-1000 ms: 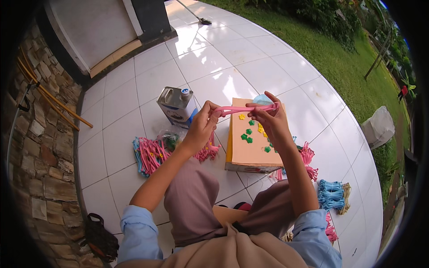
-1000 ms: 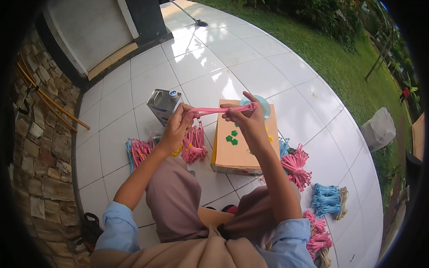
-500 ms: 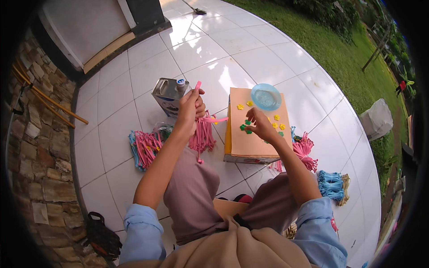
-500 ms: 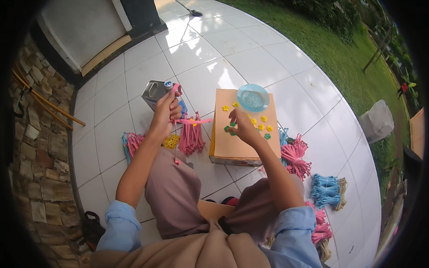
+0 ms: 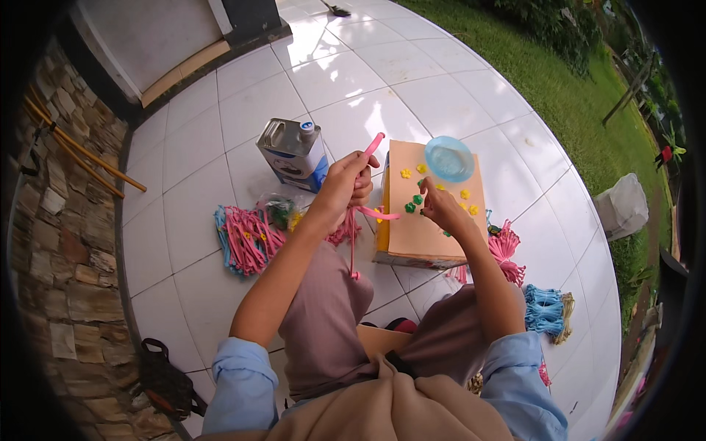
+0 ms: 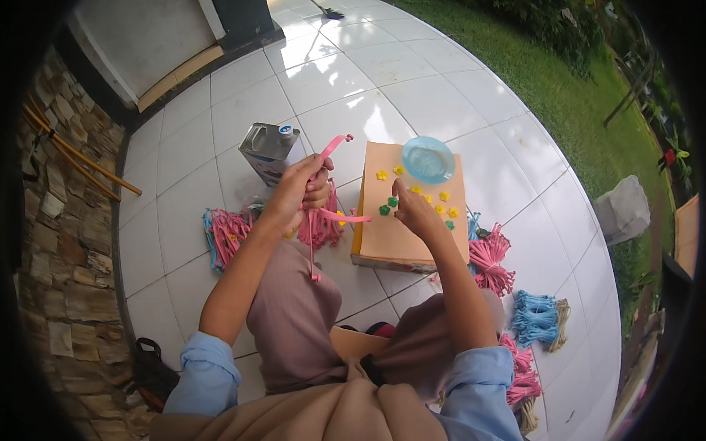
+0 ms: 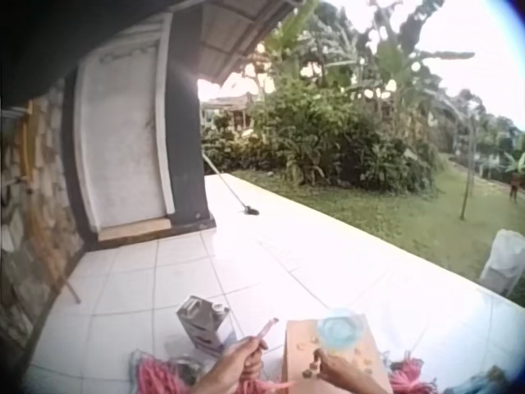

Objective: The person applies adhesive to small green and yellow flower-shaped components using a small blue bowl of liquid and then attaches the components to pink straps.

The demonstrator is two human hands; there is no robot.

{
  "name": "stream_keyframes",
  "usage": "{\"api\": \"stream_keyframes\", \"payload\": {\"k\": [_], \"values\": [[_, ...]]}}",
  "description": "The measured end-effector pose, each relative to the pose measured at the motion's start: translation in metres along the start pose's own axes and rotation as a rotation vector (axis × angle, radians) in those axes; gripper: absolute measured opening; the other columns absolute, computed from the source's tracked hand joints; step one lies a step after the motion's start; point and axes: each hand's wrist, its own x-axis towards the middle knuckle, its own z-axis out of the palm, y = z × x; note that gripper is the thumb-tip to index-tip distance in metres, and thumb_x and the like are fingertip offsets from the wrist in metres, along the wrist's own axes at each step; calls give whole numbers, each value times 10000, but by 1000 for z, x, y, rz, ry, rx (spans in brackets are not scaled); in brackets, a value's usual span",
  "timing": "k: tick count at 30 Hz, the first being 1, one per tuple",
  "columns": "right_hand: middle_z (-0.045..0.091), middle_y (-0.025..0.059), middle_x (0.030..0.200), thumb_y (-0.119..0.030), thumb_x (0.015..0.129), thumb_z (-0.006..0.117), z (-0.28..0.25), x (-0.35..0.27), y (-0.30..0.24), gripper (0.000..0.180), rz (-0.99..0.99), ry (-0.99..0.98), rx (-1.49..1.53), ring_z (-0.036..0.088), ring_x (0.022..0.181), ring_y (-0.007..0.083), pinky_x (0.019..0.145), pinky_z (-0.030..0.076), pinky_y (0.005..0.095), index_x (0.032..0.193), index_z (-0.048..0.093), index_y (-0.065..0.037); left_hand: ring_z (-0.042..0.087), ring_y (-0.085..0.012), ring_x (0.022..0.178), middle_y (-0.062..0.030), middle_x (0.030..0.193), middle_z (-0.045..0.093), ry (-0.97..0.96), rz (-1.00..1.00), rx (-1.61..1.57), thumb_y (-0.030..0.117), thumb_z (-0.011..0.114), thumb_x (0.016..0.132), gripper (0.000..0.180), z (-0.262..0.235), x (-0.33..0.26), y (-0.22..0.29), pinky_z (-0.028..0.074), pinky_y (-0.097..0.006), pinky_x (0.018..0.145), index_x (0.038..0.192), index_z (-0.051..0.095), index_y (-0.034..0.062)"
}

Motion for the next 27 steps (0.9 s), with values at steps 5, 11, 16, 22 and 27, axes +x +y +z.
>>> {"api": "stream_keyframes", "payload": {"k": [5, 11, 16, 22, 27], "values": [[628, 126, 762, -13, 715, 662, -69, -5, -67, 414, 100, 402, 285, 609, 634, 197, 596, 474, 313, 992, 356, -33, 222, -28, 434, 60, 544, 258, -62, 23, 72, 226, 367, 953, 212, 15, 0, -1, 171, -196, 387, 854, 451, 59], [628, 125, 827, 5, 765, 662, -85, -15, -125, 433, -20, 578, 1107, 611, 738, 154, 712, 476, 261, 995, 304, -80, 206, -27, 412, 65, 527, 254, -119, 78, 211, 257, 335, 970, 250, 31, -7, -7, 184, -199, 393, 844, 434, 65], [631, 116, 801, 20, 757, 666, -81, -18, -133, 445, 29, 578, 1281, 602, 778, 146, 738, 446, 266, 984, 299, -88, 201, -25, 413, 64, 528, 246, -134, 143, 209, 247, 332, 977, 240, 50, -9, -13, 191, -201, 389, 878, 447, 63], [632, 109, 794, 13, 750, 671, -84, -17, -133, 447, 22, 578, 1137, 606, 750, 138, 695, 454, 242, 971, 297, -91, 199, -22, 414, 66, 523, 240, -98, 147, 241, 246, 333, 977, 235, 51, -8, -17, 188, -197, 387, 895, 457, 64], [628, 116, 786, -11, 736, 697, -85, -17, -133, 473, 51, 530, 1120, 609, 727, 133, 649, 452, 221, 973, 295, -90, 197, -17, 418, 70, 520, 234, -83, 166, 270, 253, 336, 976, 238, 54, -10, -17, 183, -195, 390, 919, 470, 64]]}}
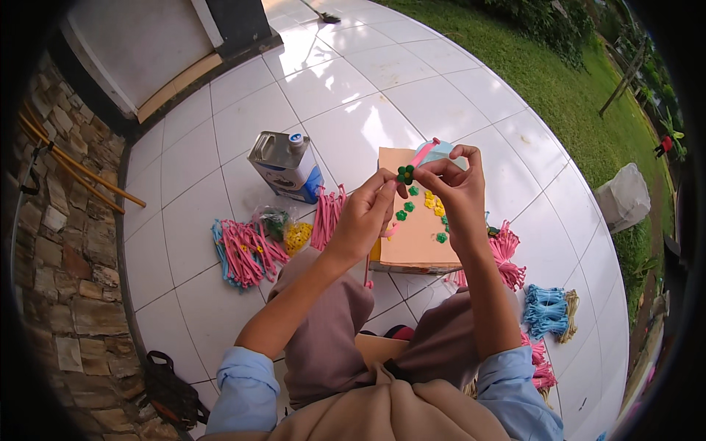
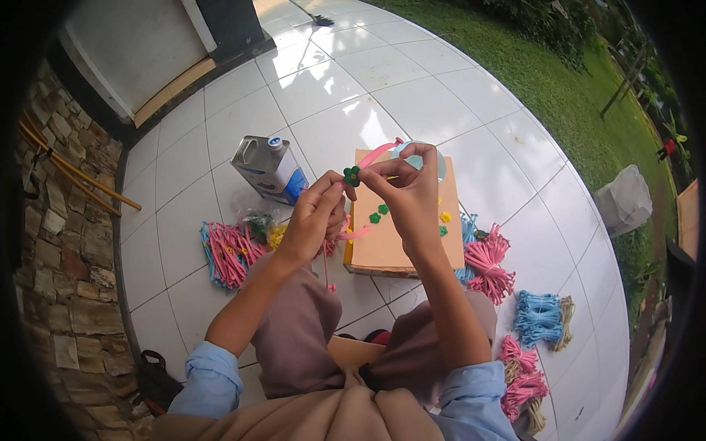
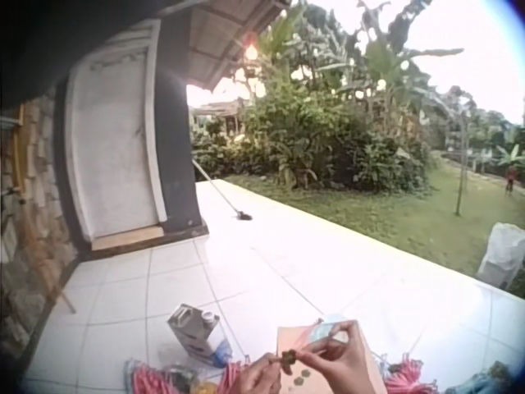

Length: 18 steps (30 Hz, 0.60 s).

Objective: The person applies adhesive to small green and yellow flower-shaped components using a small blue bowl of liquid and then attaches the components to pink straps.

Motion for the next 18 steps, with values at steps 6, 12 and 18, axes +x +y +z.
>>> {"api": "stream_keyframes", "payload": {"k": [6, 12, 18], "values": [[622, 115, 775, -24, 735, 704, 1, 0, 1, 478, -33, -13, -45, 606, 702, 117, 599, 443, 200, 972, 294, -85, 194, -7, 424, 74, 518, 239, 34, 42, 141, 263, 354, 972, 243, -1, -1, -2, 180, -193, 395, 923, 484, 64], [609, 94, 777, -36, 744, 699, 3, -2, 5, 464, -85, -10, -117, 593, 681, 104, 577, 435, 189, 973, 298, -77, 253, 11, 422, 69, 525, 344, 132, 94, 277, 216, 452, 946, 181, 1, 0, -1, 187, -189, 387, 877, 510, 59], [595, 105, 853, -76, 759, 698, 10, -3, 2, 526, -24, 76, -66, 586, 734, 128, 681, 445, 221, 1060, 266, -63, 274, 16, 429, 63, 567, 400, 219, 151, 288, 196, 477, 937, 151, 2, 3, -6, 215, -186, 382, 874, 522, 66]]}}
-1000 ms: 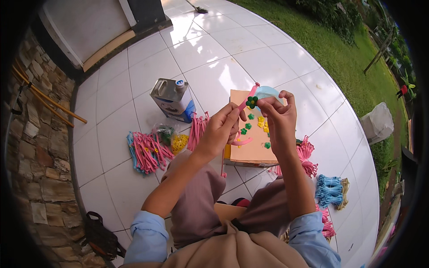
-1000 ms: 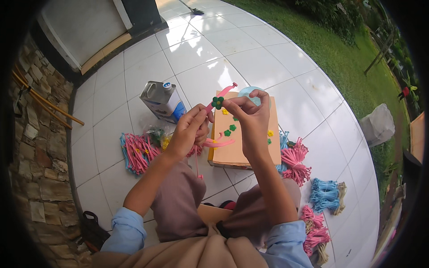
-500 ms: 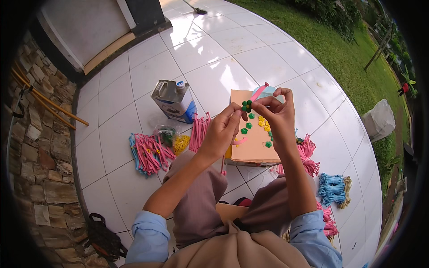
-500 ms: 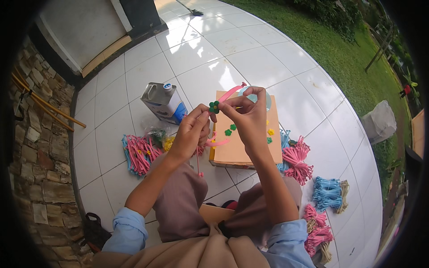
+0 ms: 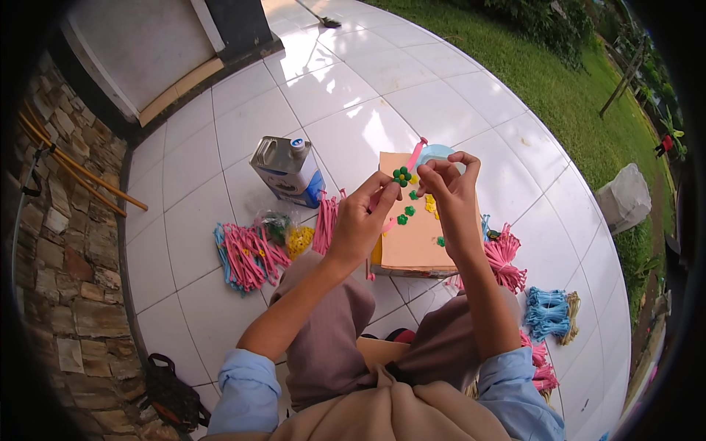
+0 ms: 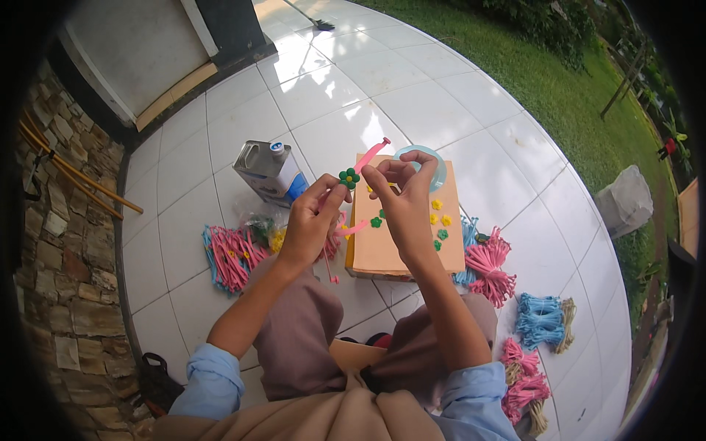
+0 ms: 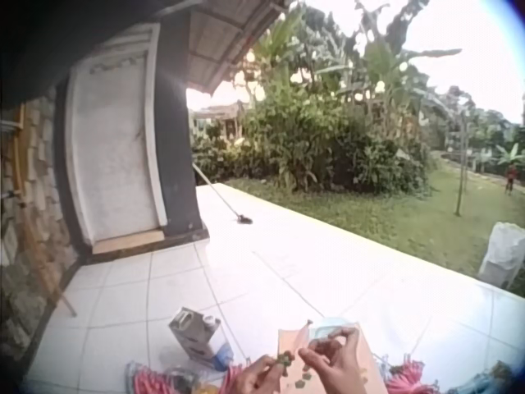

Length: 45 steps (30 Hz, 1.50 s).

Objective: The person applies adhesive to small green and yellow flower-shaped components using a small blue bowl of liquid and then attaches the components to pink straps.

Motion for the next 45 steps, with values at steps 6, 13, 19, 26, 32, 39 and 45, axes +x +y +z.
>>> {"api": "stream_keyframes", "payload": {"k": [6, 13, 19, 26, 32, 39, 45], "values": [[592, 120, 795, -73, 758, 704, 12, -2, 6, 634, 59, -75, 56, 586, 701, 145, 654, 446, 216, 1152, 206, -52, 377, -14, 516, 19, 578, 488, 68, -50, 87, 239, 528, 911, 206, -1, -2, 5, 321, -221, 457, 842, 546, 46], [579, 79, 714, 16, 774, 648, 28, 1, 17, 574, -133, -95, 71, 559, 671, 113, 620, 427, 220, 1153, 231, -89, 342, -4, 492, 51, 586, 427, 153, -8, 152, 213, 500, 927, 198, -8, -5, 2, 314, -186, 429, 844, 553, 41], [591, 78, 695, -6, 765, 664, 62, 24, 2, 575, -159, -71, 124, 539, 648, 94, 619, 400, 220, 1157, 250, -79, 579, -79, 745, -24, 814, 583, 110, 38, -13, 176, 524, 910, 167, -59, 0, 4, 456, -207, 650, 918, 554, 13], [579, 133, 918, -353, 903, 510, 101, 40, 58, 520, 239, -97, -47, 552, 840, 157, 689, 449, 267, 1194, 226, -29, 600, -126, 864, -52, 872, 580, 400, 262, 7, 185, 605, 865, 222, -148, 13, -5, 476, -239, 694, 768, 506, 11], [435, 147, 1219, -261, 920, 500, 166, 8, 172, 418, 58, -643, -140, 445, 1142, 246, 902, 382, 359, 1202, 296, -30, 593, -113, 687, -34, 771, 541, 501, 61, -326, 174, 632, 844, 263, -229, -1, -76, 455, -227, 577, 731, 411, 86], [487, 232, 1189, -77, 877, 500, 272, -43, 330, 432, 383, -1041, -86, 571, 1034, 296, 846, 452, 358, 1232, 257, -39, 565, -109, 672, -46, 806, 556, 853, -297, -28, 144, 652, 814, 218, -305, -70, -226, 465, -242, 605, 879, 475, 35], [508, 262, 1196, 27, 842, 453, 311, -56, 366, 511, 202, -990, -235, 554, 1069, 318, 820, 462, 343, 1295, 230, -50, 493, -300, 1007, -149, 1000, 529, 1002, -206, 622, 42, 631, 756, 245, -329, -87, -290, 407, -374, 858, 980, 532, 40]]}}
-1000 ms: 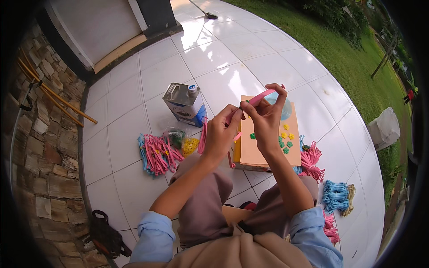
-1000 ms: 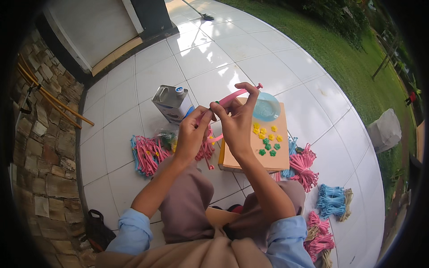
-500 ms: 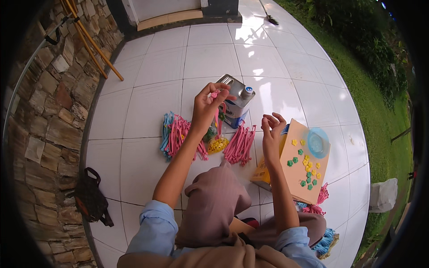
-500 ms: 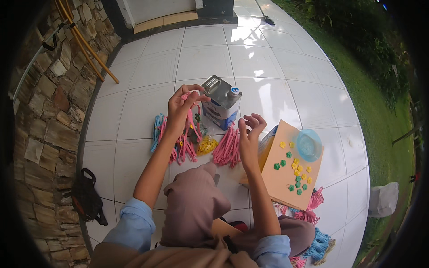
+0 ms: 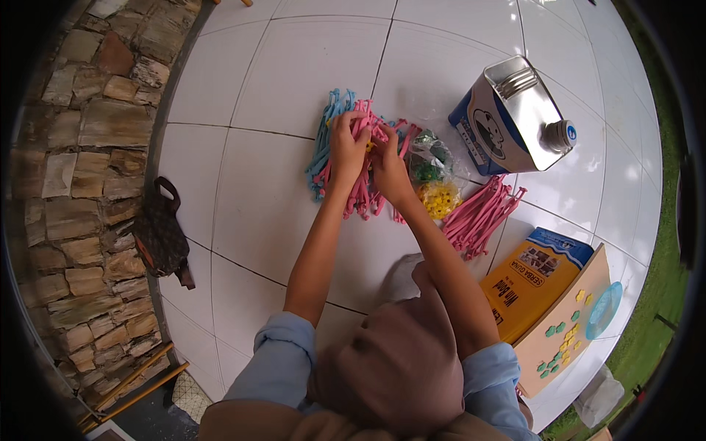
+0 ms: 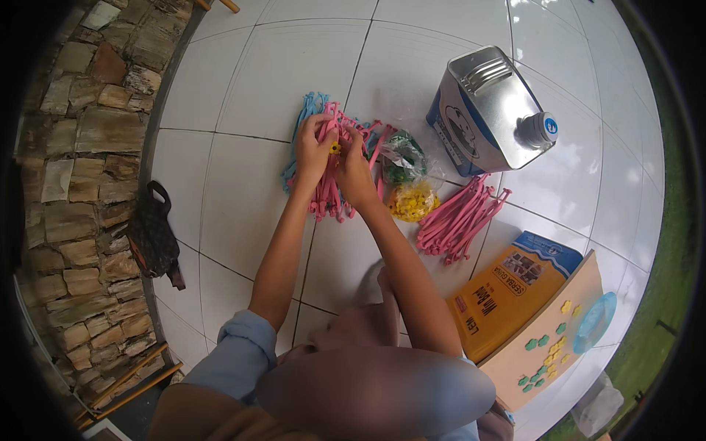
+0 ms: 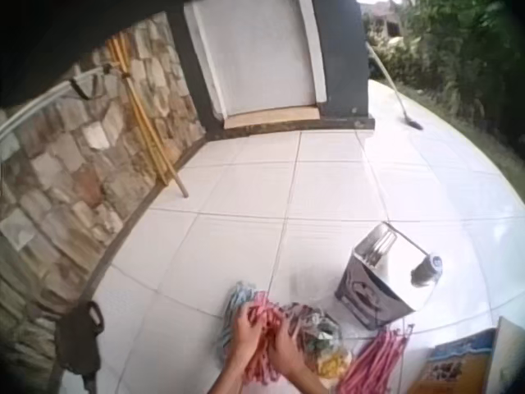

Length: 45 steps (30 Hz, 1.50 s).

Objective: The person applies adhesive to small green and yellow flower-shaped components using a small blue bowl of liquid and then attaches the components to pink straps.

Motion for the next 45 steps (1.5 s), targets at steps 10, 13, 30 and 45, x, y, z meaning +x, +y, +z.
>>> {"api": "stream_keyframes", "payload": {"k": [10, 13, 30, 45], "values": [[530, 79, 851, 3, 820, 554, -122, -118, 45, 301, 300, 1014, -316, 499, 696, 152, 661, 436, 288, 1095, 431, 4, 521, -292, 934, -134, 1024, 504, -516, 138, -264, 3, 535, 806, 201, 83, -73, 96, 424, -393, 787, 1004, 539, 38], [524, 84, 834, 10, 797, 576, -133, -129, 72, 376, 393, 933, -371, 502, 688, 160, 646, 437, 289, 1126, 394, -1, 529, -293, 970, -129, 1048, 511, -682, 167, -238, -23, 472, 822, 237, 142, -107, 90, 440, -380, 815, 1042, 534, 39], [643, 134, 802, -10, 811, 602, -174, -183, -178, 425, 131, 790, -176, 638, 735, 173, 654, 508, 268, 1169, 374, -35, 507, -233, 1037, -69, 1080, 527, -614, 951, -48, 91, 603, 749, 301, 73, -68, 214, 444, -387, 838, 1046, 566, 125], [443, 171, 1205, -278, 752, 717, -264, -337, -279, 730, -250, 966, -312, 463, 1113, 252, 907, 427, 382, 1284, 276, -44, 581, -242, 708, -120, 819, 568, -639, 940, -344, -34, 428, 861, 133, -6, -112, 413, 454, -326, 645, 968, 494, 9]]}}
